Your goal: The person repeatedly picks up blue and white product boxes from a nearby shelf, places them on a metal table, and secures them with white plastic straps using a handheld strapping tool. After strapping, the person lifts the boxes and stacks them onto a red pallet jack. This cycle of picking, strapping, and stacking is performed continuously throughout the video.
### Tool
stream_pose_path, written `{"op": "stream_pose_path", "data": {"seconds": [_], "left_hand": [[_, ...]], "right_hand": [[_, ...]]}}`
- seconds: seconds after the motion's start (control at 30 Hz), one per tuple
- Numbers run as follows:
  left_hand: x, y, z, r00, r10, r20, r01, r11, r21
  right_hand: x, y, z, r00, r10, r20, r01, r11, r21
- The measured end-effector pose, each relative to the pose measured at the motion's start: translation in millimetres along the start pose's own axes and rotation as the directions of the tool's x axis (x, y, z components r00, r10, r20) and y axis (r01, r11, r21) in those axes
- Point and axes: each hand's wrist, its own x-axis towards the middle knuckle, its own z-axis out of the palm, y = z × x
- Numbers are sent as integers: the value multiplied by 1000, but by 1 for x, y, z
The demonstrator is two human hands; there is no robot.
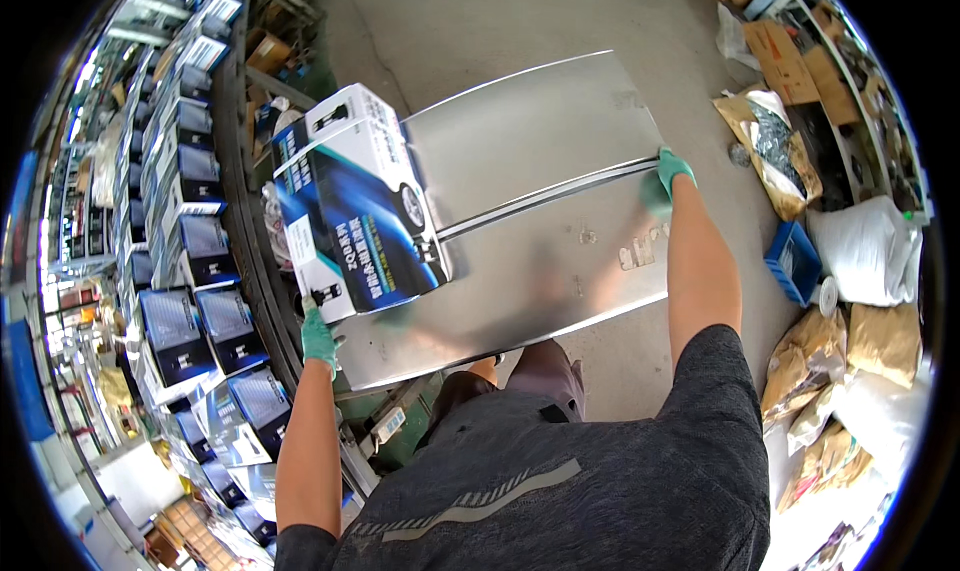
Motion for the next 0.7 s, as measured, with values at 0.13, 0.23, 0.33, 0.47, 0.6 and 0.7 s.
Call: {"op": "stream_pose_path", "data": {"seconds": [0.13, 0.23, 0.33, 0.47, 0.6, 0.7], "left_hand": [[-8, 6, 6, 1000, -3, 22, 3, 1000, 12], [12, -16, -15, 1000, 1, 21, -2, 1000, 14], [45, -30, -19, 943, 333, 6, -333, 943, 17], [-66, 51, 23, 479, 872, -104, -694, 448, 564], [-159, 101, 44, -62, 807, 587, -876, -326, 355], [-208, 141, 68, -363, 513, 778, -614, -760, 214]], "right_hand": [[-48, 9, -26, 993, -113, -35, 118, 934, 338], [-117, -38, -62, 984, 80, -157, 28, 808, 589], [-141, -53, -95, 947, 143, -287, 280, 69, 957], [-328, -141, -189, 756, -53, -652, 654, 26, 756], [-505, -254, -192, 453, -493, -743, 867, 48, 496], [-595, -335, -159, -92, -663, -743, 988, -155, 16]]}}
